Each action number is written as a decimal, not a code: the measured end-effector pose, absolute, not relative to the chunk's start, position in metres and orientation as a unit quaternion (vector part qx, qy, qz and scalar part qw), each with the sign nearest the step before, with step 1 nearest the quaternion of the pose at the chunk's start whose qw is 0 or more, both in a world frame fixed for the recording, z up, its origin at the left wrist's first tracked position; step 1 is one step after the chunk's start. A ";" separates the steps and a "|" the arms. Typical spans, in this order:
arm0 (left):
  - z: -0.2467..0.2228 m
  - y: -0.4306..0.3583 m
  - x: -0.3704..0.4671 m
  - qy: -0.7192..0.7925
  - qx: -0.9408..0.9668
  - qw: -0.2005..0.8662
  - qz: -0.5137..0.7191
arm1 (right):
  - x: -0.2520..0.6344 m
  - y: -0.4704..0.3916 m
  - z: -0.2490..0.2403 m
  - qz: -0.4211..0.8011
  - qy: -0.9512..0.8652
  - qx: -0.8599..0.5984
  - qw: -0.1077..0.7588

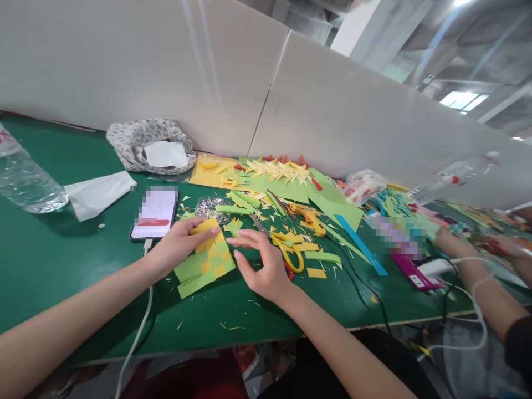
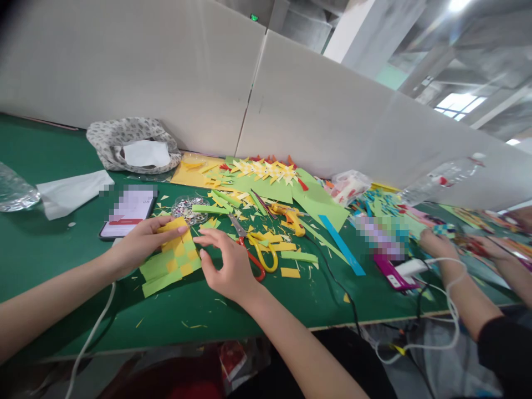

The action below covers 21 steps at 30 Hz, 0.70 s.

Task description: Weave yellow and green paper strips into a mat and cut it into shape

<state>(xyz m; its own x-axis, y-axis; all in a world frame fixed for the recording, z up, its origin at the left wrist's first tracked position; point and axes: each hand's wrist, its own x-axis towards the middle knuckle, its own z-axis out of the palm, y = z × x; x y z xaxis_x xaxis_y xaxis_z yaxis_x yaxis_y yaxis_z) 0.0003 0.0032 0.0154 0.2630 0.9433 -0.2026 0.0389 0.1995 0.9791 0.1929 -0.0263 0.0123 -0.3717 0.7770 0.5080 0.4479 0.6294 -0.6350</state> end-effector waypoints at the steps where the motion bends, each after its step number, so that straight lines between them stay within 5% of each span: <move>1: 0.015 0.003 0.000 0.481 0.509 0.606 0.377 | 0.192 -0.027 0.013 0.201 -0.800 -0.386 0.413; 12: 0.013 0.003 0.002 0.472 0.514 0.589 0.408 | 0.186 -0.021 0.008 0.402 -0.679 -0.440 0.429; 21: 0.012 0.004 0.000 0.489 0.504 0.595 0.391 | 0.187 -0.019 0.005 0.408 -0.652 -0.474 0.429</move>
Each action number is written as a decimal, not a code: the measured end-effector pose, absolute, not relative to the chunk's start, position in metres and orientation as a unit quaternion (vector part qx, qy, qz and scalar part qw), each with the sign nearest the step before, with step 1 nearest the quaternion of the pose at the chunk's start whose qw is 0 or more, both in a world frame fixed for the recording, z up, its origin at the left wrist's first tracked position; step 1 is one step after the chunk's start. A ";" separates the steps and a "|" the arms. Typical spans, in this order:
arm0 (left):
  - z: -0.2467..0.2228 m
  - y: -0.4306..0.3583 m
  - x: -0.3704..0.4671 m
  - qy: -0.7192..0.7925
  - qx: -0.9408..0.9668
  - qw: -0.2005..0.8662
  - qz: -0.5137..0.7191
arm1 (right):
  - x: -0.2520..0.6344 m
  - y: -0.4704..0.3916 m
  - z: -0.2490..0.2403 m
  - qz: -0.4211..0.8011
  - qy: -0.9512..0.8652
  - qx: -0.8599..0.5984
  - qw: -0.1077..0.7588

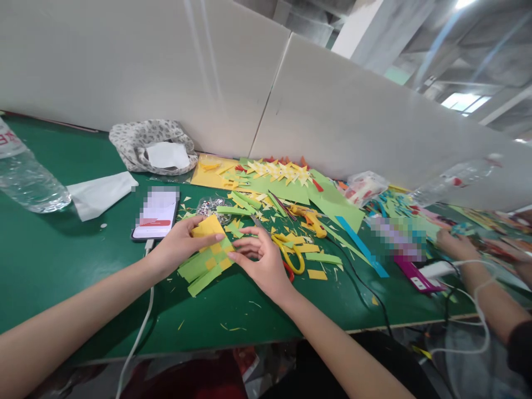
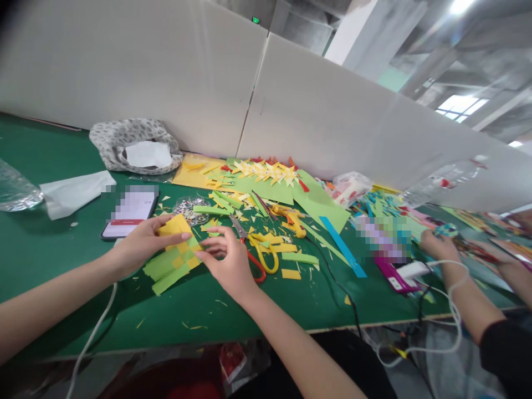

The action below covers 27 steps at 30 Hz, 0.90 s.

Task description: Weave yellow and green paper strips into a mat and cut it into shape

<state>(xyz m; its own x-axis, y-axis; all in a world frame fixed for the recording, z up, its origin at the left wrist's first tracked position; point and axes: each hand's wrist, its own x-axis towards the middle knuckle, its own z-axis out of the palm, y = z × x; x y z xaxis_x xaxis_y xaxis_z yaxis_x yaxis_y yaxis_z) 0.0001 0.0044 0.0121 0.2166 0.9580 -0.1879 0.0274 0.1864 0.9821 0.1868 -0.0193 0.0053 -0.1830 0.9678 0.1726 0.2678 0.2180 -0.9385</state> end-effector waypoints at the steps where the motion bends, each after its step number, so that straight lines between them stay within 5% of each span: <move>1: 0.012 0.004 0.000 0.484 0.497 0.604 0.392 | 0.186 -0.020 0.005 0.400 -0.653 -0.469 0.440; 27: 0.009 0.003 0.001 0.484 0.490 0.583 0.431 | 0.179 -0.024 0.005 0.299 -0.667 -0.464 0.500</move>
